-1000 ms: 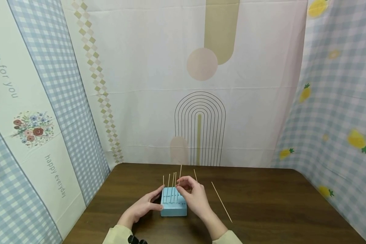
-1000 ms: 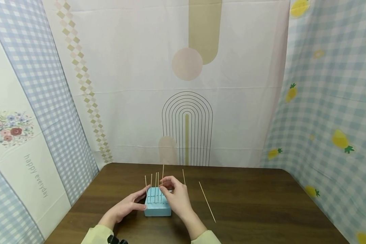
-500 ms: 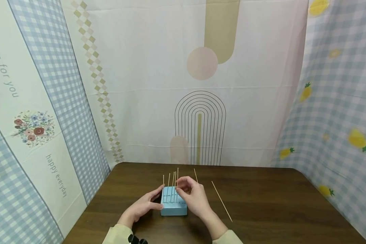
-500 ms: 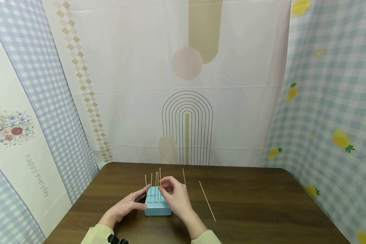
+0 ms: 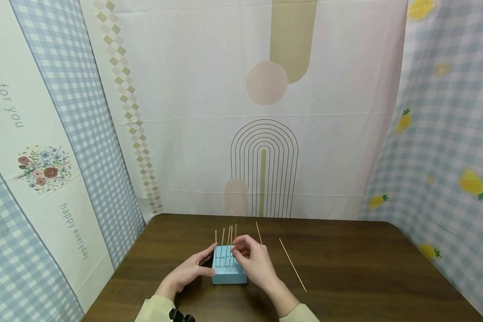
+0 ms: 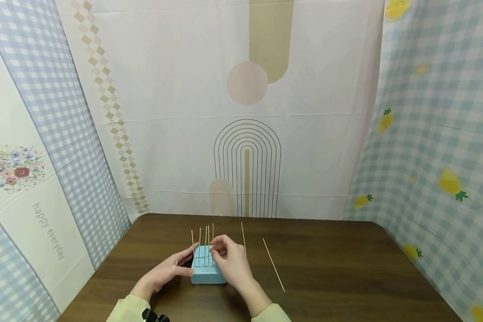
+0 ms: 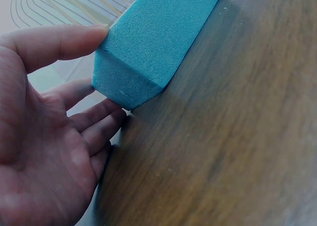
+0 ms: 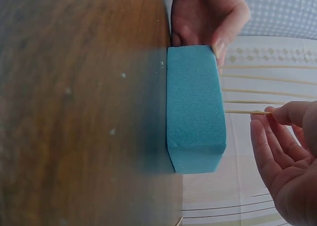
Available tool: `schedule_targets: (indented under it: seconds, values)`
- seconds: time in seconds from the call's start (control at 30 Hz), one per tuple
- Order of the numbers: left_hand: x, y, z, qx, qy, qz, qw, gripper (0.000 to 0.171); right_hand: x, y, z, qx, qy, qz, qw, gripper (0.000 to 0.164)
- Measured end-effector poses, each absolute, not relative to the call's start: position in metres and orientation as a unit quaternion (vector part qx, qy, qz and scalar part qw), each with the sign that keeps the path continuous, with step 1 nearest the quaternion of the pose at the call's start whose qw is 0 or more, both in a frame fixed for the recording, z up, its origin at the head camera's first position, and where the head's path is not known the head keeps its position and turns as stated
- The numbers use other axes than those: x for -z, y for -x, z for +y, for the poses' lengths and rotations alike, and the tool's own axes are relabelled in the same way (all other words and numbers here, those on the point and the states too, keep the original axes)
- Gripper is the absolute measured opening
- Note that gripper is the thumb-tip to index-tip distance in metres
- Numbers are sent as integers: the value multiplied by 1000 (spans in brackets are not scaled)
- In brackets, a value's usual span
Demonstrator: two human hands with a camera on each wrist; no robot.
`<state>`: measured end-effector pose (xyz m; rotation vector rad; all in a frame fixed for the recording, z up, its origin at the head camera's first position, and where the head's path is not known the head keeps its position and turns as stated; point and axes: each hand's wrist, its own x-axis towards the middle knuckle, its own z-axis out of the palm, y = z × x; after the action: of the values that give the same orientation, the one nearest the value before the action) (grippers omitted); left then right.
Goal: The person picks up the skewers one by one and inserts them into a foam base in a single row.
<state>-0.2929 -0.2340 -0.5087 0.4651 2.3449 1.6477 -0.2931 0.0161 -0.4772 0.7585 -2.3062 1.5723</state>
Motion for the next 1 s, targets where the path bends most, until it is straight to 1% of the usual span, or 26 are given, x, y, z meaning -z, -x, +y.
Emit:
schedule_targets:
  seconds: [1.0]
  values:
    - [509, 292, -237, -564, -163, 801, 123, 91, 478, 288, 14, -530, -256, -800, 116, 12]
